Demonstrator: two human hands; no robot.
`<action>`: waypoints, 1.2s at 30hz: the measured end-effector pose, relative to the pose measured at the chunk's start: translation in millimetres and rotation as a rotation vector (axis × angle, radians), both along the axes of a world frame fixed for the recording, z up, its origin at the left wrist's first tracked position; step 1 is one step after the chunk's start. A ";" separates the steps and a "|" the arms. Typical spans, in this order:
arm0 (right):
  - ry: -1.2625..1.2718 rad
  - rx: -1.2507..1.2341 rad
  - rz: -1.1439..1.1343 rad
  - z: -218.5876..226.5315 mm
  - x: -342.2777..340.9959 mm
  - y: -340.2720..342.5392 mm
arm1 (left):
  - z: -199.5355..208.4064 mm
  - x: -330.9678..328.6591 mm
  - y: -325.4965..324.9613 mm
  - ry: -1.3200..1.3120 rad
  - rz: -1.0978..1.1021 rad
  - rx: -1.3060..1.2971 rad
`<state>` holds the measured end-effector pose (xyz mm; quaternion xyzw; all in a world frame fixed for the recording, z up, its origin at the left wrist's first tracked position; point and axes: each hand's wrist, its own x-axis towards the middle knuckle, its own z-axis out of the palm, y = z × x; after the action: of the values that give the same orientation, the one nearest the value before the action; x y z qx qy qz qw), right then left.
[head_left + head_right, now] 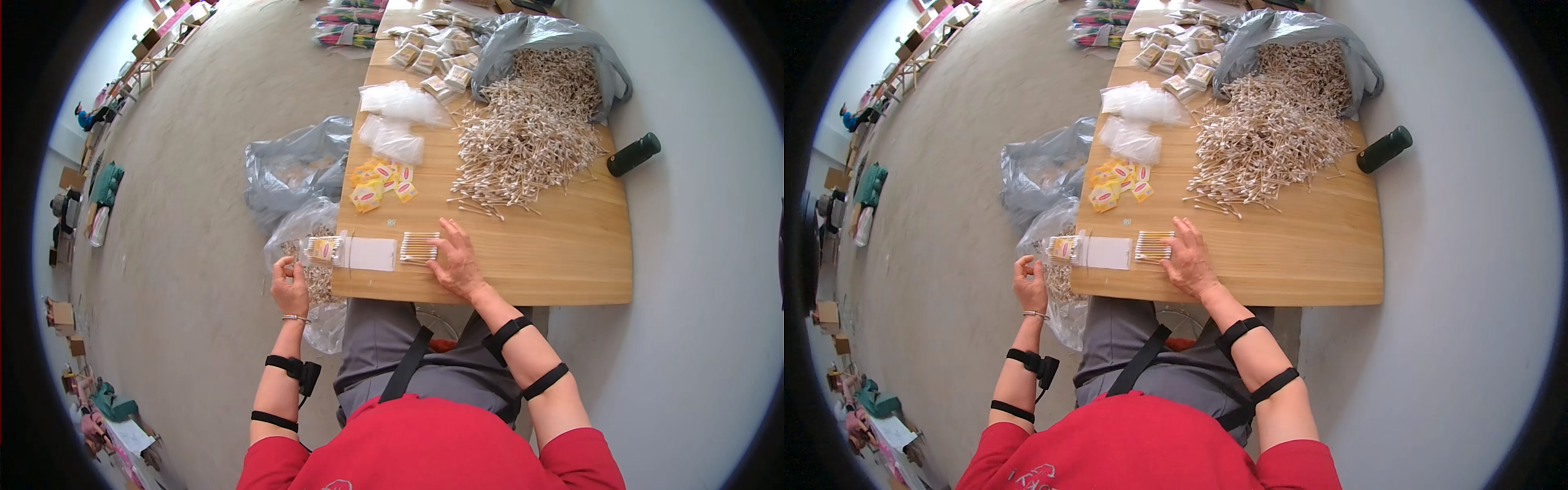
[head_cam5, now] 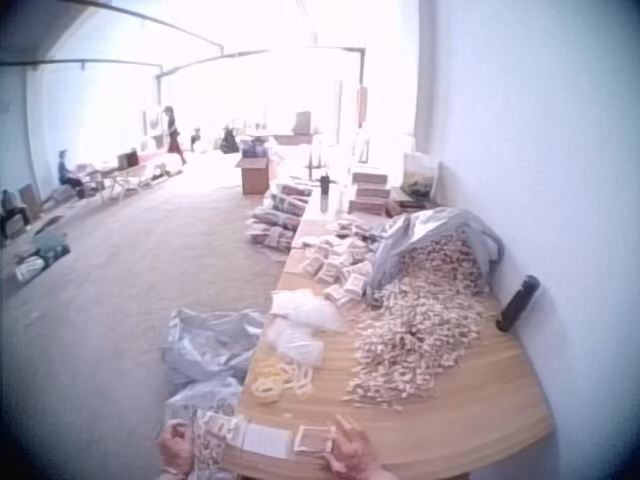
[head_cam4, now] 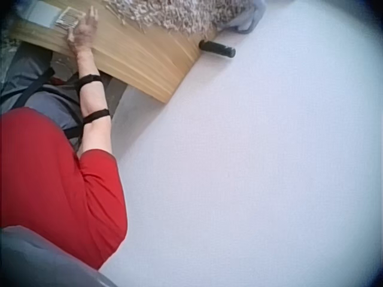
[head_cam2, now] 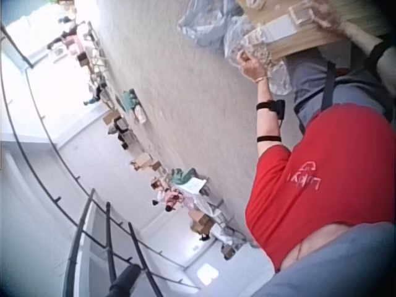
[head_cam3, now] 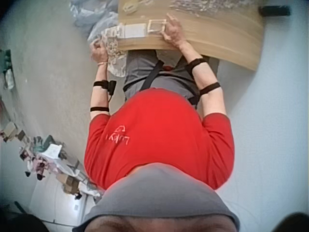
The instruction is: Packaging cotton swabs into small plastic bags and sealing them at a manufacturing table.
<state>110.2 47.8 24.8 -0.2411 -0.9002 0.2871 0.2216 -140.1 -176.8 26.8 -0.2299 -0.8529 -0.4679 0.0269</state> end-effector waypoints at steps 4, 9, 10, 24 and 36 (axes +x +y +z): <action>-0.014 0.104 0.006 2.1 -6.1 -5.4 | -4.6 5.8 2.7 0.160 -0.162 0.022; -0.084 0.109 -0.020 4.2 -10.6 -10.0 | 8.3 49.7 42.7 0.128 -0.384 -0.016; -0.111 0.106 -0.020 3.9 -11.0 -9.8 | 10.8 58.1 51.1 0.127 -0.490 -0.001; -0.108 0.124 -0.021 8.2 -3.9 -11.6 | 2.1 93.6 102.9 0.174 -0.702 -0.110; -0.088 0.152 -0.029 1.3 -3.5 -12.8 | 7.4 90.7 119.4 0.144 -0.761 -0.329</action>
<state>106.7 35.0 26.1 -0.2487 -0.9247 0.2039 0.2035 -49.4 -57.4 34.1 -0.5619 -0.7664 -0.2848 -0.1256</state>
